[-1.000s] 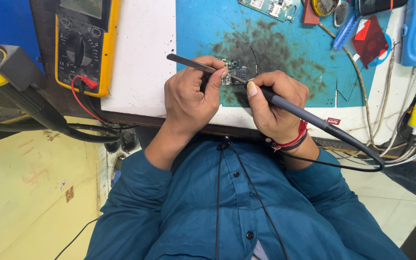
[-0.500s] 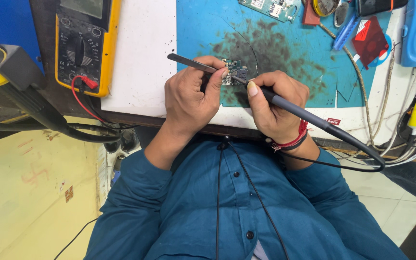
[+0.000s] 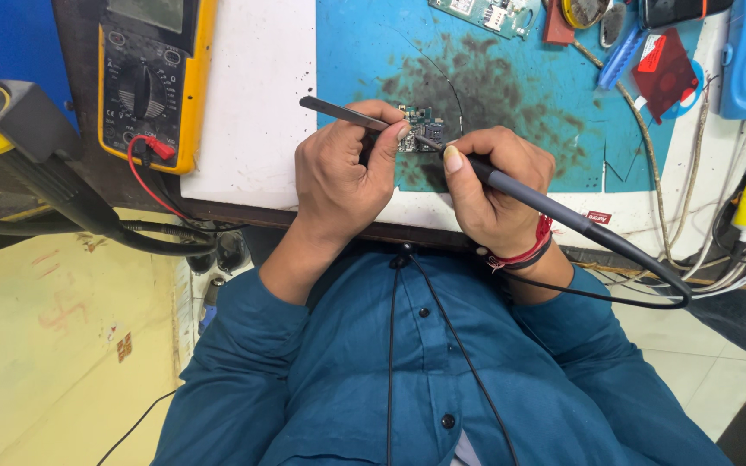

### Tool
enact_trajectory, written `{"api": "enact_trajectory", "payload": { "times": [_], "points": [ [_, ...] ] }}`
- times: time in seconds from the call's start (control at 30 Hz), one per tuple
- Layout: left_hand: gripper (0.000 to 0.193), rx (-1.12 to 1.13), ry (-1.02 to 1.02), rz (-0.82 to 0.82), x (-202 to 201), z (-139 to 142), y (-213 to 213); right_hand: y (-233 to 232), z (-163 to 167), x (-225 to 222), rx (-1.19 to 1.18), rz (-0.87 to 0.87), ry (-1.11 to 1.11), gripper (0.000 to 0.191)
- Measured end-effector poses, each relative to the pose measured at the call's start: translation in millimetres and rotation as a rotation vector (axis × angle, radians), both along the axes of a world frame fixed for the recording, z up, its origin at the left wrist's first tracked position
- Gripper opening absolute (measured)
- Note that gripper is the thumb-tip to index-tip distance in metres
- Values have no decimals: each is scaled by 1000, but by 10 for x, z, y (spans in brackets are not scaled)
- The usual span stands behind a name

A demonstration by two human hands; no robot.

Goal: The person solders a small circuit board on a workbench, holding the board with one hand while applying a soldering iron to its components. They use a small metal tool in the other hand to steady and position parts on the board as they work.

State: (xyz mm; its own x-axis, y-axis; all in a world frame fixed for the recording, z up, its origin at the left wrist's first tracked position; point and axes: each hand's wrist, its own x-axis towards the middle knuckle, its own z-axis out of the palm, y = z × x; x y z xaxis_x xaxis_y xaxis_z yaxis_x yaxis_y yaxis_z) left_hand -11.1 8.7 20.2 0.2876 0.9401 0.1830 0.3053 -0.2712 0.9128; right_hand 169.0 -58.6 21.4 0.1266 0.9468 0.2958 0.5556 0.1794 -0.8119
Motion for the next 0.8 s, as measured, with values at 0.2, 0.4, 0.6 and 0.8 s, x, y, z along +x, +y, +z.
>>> {"api": "enact_trajectory", "payload": {
  "times": [0.2,0.4,0.6,0.8],
  "points": [
    [8,3,-8,0,-1,4,-6,-11,9,2,-11,-4,-2,11],
    [8,-5,6,7,1,7,-7,0,9,-1,-3,-5,-15,11],
    [8,-12,-2,5,1,2,-5,-4,6,0,-11,-2,-8,11],
    [8,-3,10,11,1,3,-13,-11,6,7,-7,-1,-11,11]
  ]
}}
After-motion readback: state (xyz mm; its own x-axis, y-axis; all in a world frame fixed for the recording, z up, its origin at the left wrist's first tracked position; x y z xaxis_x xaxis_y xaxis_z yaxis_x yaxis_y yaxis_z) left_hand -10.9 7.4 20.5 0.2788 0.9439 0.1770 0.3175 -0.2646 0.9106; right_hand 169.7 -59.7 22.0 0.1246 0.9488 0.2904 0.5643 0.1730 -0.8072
